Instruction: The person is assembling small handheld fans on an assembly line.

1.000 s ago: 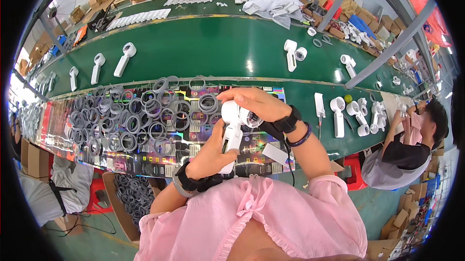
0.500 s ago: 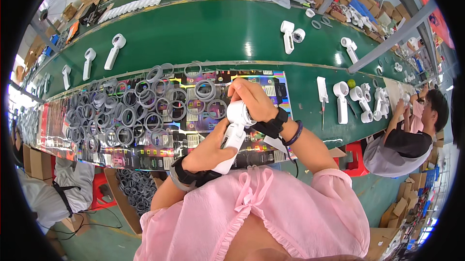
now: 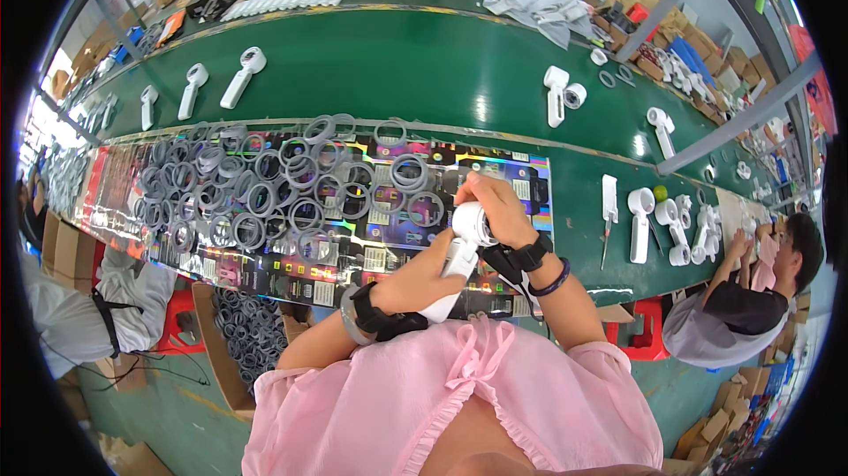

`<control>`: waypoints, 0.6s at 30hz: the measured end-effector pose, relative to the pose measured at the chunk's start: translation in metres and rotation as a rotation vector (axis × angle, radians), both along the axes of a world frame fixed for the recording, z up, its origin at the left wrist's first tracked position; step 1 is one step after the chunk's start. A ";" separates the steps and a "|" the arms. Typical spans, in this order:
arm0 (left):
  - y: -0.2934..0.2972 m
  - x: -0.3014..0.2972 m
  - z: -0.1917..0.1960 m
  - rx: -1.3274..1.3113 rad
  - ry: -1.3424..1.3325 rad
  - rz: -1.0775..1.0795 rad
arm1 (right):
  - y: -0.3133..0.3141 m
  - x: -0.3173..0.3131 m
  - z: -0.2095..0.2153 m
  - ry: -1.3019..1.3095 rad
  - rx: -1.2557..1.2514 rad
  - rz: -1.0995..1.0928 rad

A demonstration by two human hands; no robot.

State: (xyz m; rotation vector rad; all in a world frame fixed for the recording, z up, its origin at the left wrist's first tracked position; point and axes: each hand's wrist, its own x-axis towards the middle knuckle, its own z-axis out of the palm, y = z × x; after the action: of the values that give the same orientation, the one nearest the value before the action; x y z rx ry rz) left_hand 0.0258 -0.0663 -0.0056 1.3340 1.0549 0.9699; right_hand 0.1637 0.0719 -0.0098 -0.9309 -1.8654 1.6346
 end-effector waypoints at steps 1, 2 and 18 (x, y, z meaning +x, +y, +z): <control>0.000 -0.001 -0.003 -0.041 0.004 -0.001 | 0.000 0.001 0.000 -0.024 0.012 0.009; -0.001 -0.003 -0.003 -0.035 0.010 0.007 | 0.001 0.001 0.002 -0.049 0.025 0.015; 0.112 -0.080 0.049 -0.389 -0.113 -0.066 | 0.070 0.071 -0.065 0.244 -0.373 -0.401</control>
State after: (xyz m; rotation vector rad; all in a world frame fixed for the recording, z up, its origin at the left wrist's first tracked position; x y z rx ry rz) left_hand -0.0545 0.0462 0.0432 0.9763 1.0437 0.7359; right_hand 0.2348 0.1415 -0.0747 -1.1119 -1.1442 1.7695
